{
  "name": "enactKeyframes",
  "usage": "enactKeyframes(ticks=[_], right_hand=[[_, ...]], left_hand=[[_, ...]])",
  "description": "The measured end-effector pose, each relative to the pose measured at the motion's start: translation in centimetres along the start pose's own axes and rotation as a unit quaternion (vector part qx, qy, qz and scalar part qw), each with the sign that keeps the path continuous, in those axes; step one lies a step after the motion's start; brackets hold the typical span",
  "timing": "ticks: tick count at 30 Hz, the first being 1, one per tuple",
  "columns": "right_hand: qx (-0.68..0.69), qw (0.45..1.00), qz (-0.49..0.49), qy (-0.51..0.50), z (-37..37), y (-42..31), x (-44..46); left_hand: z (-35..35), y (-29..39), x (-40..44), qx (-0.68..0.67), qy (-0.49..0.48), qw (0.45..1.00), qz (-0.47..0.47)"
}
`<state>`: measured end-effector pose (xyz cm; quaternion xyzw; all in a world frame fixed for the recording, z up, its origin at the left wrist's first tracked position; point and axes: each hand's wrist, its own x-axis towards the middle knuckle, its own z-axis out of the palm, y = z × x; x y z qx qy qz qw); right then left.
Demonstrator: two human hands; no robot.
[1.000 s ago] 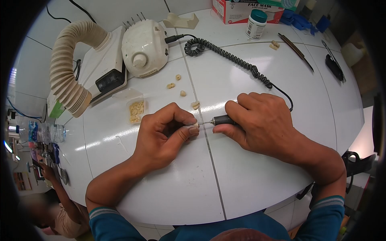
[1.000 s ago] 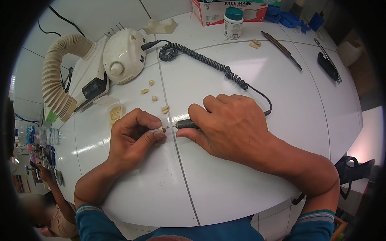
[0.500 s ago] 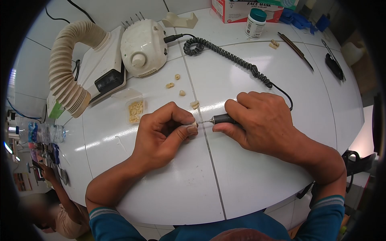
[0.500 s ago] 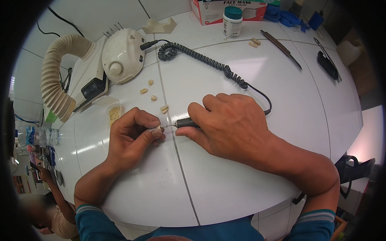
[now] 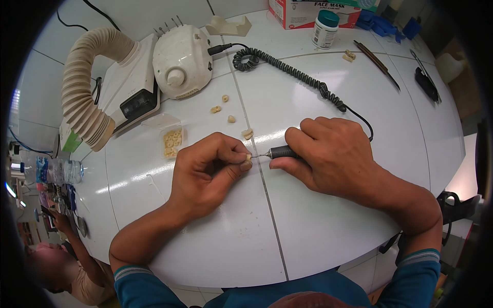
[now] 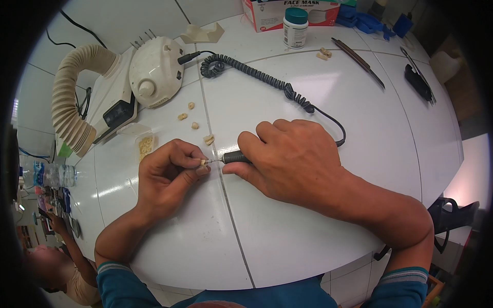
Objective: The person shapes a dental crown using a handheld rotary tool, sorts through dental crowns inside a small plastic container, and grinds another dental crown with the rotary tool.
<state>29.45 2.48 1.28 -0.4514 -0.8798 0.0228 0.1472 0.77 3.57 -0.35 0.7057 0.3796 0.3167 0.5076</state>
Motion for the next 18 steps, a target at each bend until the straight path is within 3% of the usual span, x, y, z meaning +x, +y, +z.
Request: enactKeyframes(ticks=[18], right_hand=[[0.002, 1.0, -0.001, -0.01, -0.07, 0.09, 0.09]], left_hand=[[0.36, -0.1, -0.05, -0.067, 0.023, 0.997, -0.012]])
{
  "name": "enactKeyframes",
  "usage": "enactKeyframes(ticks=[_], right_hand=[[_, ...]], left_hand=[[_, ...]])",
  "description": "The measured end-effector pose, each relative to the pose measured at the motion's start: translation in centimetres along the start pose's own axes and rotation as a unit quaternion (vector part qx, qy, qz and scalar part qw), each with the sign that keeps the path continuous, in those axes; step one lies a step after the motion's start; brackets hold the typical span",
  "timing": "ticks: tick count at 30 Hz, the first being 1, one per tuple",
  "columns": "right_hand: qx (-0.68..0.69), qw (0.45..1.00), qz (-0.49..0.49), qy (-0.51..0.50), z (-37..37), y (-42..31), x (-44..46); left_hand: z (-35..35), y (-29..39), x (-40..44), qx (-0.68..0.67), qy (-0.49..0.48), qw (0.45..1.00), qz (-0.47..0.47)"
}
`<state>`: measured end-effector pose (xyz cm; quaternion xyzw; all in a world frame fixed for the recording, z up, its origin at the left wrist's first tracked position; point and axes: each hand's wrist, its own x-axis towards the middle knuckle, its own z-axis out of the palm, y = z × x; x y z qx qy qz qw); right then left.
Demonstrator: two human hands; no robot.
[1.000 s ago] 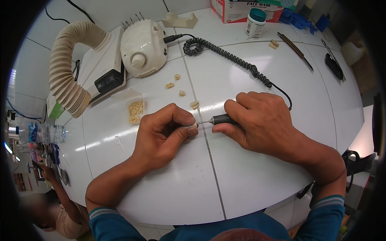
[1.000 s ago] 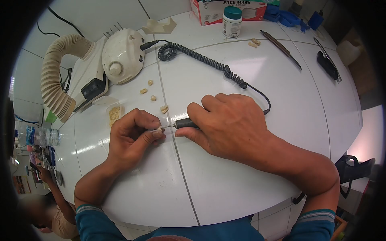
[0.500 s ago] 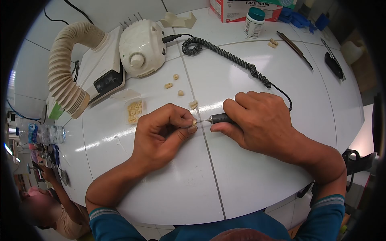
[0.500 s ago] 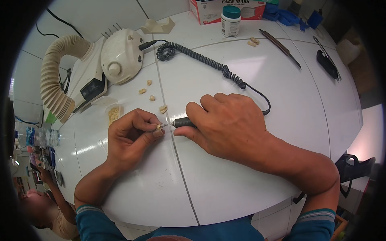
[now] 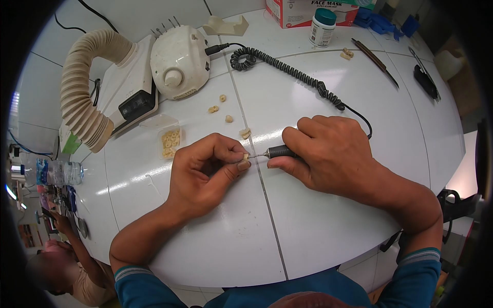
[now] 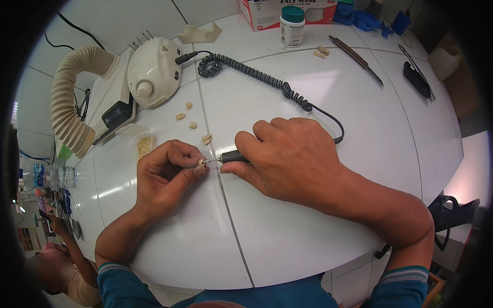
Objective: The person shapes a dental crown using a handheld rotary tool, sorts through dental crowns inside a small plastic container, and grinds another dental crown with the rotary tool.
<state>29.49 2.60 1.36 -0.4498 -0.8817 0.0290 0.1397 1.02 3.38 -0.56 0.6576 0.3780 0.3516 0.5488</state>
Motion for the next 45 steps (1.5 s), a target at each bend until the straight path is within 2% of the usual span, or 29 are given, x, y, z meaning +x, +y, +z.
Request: enactKeyframes(ticks=[3, 9, 15, 30, 33, 39, 45], right_hand=[[0.003, 1.0, -0.017, 0.007, 0.05, 0.31, 0.01], [0.001, 1.0, 0.009, 0.017, 0.21, -0.16, -0.06], [0.006, 1.0, -0.004, -0.008, -0.28, 0.15, 0.05], [0.01, 1.0, -0.003, 0.005, -0.02, 0.19, 0.03], [0.018, 1.0, 0.0, -0.026, -0.54, 0.3, 0.24], [-0.002, 1.0, 0.005, 0.013, 0.16, -0.14, -0.07], [-0.001, 1.0, 0.007, -0.005, -0.27, -0.18, -0.05]], left_hand=[[-0.16, 0.09, 0.09, 0.027, -0.01, 1.0, 0.006], [-0.23, 0.07, 0.2, 0.044, -0.014, 0.999, 0.027], [0.04, 0.2, 0.1, 0.014, 0.007, 1.0, 0.002], [0.02, 0.31, 0.17, 0.038, 0.003, 0.999, 0.012], [0.07, 0.27, 0.08, 0.032, 0.003, 0.999, 0.009], [0.04, 0.34, 0.2, 0.029, 0.0, 0.999, 0.013], [0.02, 0.4, 0.18, 0.029, -0.004, 1.0, 0.003]])
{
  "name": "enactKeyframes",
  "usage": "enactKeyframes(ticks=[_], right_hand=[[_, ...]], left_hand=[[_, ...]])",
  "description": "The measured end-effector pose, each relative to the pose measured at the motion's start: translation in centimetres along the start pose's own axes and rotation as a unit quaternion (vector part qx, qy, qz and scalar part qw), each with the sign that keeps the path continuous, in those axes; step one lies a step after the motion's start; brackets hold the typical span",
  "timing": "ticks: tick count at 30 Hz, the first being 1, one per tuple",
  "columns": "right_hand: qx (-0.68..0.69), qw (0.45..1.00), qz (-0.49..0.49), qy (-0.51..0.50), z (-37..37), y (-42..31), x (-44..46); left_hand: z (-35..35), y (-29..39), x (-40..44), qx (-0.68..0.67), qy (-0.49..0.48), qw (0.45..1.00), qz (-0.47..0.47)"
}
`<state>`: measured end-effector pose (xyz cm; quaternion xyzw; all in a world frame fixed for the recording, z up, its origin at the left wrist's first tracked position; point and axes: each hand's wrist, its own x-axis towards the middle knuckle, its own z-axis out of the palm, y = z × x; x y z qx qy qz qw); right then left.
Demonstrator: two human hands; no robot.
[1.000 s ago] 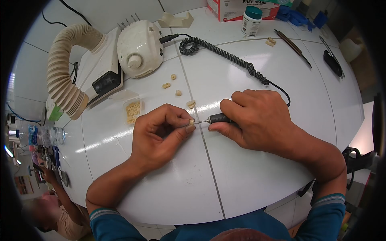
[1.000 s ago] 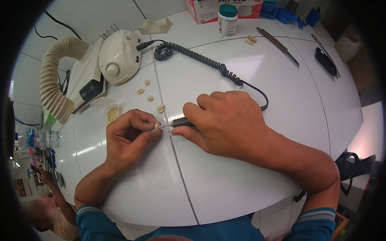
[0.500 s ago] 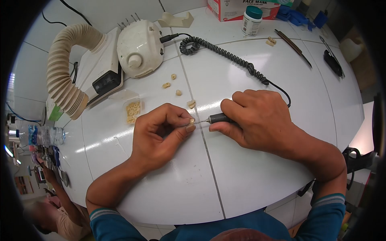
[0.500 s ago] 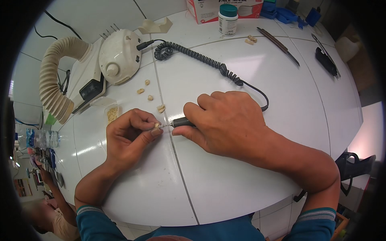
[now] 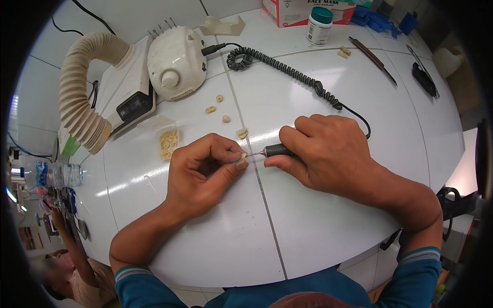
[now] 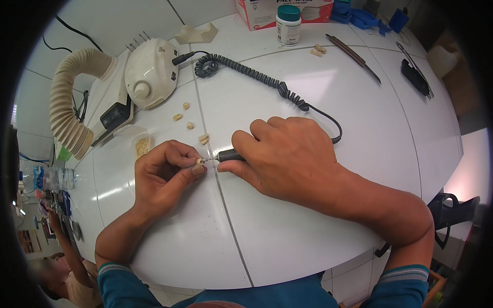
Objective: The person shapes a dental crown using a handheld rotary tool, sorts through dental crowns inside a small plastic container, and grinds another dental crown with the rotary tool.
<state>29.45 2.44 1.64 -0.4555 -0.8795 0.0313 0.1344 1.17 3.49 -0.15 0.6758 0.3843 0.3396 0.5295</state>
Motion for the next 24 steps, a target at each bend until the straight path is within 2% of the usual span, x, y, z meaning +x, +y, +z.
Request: enactKeyframes(ticks=[18, 21, 24], right_hand=[[0.004, 0.999, -0.041, 0.021, 0.2, 0.58, 0.04], [0.005, 1.0, -0.023, 0.01, 0.09, 0.35, 0.1], [-0.001, 0.999, -0.007, 0.037, 0.6, -0.04, -0.02]], left_hand=[[-0.05, 0.47, -0.17, 0.026, -0.02, 0.999, -0.012], [0.06, -0.18, -0.2, 0.029, -0.002, 0.999, 0.023], [-0.09, -0.19, 0.0, 0.017, -0.001, 1.0, 0.019]])
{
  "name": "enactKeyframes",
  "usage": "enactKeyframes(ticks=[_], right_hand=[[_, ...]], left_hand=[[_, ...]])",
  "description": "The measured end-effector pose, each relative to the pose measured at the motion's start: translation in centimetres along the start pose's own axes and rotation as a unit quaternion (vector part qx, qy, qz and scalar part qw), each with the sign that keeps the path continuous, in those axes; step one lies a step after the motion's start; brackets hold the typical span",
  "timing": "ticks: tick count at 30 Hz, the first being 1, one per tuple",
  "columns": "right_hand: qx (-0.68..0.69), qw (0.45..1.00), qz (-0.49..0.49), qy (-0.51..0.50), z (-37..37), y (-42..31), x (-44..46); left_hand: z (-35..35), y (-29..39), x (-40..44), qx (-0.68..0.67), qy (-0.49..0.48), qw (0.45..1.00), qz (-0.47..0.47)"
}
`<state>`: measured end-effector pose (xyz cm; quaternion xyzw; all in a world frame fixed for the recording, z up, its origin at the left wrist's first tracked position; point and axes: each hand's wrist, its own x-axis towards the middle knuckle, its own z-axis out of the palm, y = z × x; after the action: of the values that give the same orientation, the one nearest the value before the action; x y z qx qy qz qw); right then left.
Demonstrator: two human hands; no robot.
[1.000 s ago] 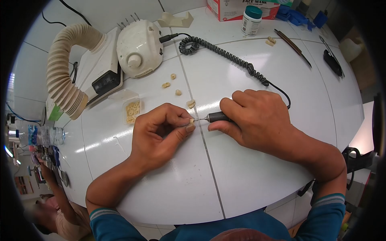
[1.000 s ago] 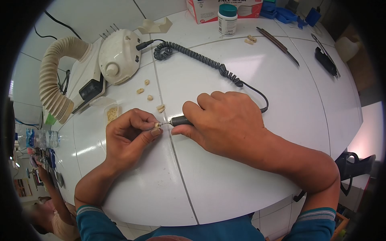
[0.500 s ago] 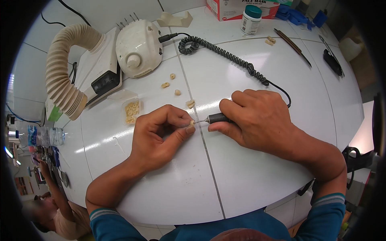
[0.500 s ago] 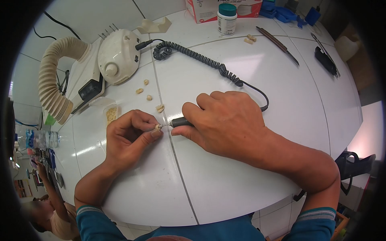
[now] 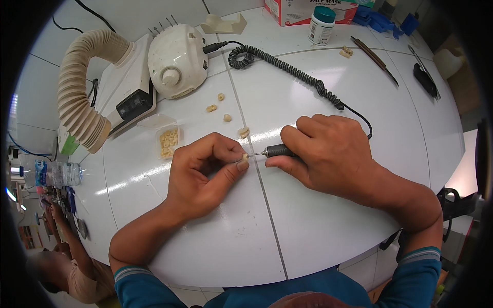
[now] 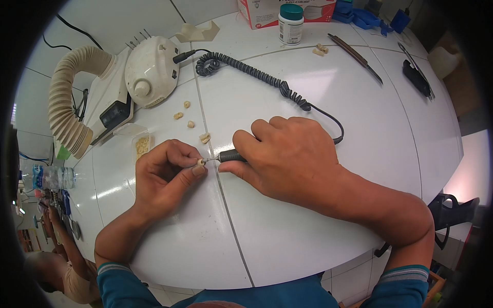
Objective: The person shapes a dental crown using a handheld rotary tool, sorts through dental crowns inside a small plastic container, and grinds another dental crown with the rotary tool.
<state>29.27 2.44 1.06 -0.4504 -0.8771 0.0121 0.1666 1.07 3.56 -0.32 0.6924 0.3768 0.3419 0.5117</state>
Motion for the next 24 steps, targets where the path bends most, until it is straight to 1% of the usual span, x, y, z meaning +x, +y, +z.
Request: enactKeyframes(ticks=[6, 9, 12, 14, 18, 24], right_hand=[[0.004, 1.0, -0.03, 0.0, -0.02, 0.43, -0.02], [0.0, 1.0, -0.017, -0.018, -0.28, 0.32, 0.07], [-0.008, 1.0, -0.015, -0.002, -0.01, 0.12, -0.03], [-0.001, 1.0, -0.016, -0.014, -0.22, 0.25, 0.08], [-0.003, 1.0, -0.022, -0.002, 0.02, 0.19, -0.07], [-0.002, 1.0, -0.014, -0.024, -0.26, 0.16, 0.01]], left_hand=[[0.03, 0.05, -0.16, -0.003, -0.01, 1.0, -0.007], [0.03, -0.06, -0.15, 0.004, -0.01, 1.0, -0.002], [0.0, 0.19, -0.11, -0.005, -0.009, 1.0, -0.019], [-0.1, 0.18, -0.19, 0.007, -0.017, 1.0, -0.019], [-0.01, 0.05, 0.02, 0.022, -0.016, 1.0, 0.008], [0.1, 0.08, -0.09, 0.018, -0.009, 1.0, 0.001]])
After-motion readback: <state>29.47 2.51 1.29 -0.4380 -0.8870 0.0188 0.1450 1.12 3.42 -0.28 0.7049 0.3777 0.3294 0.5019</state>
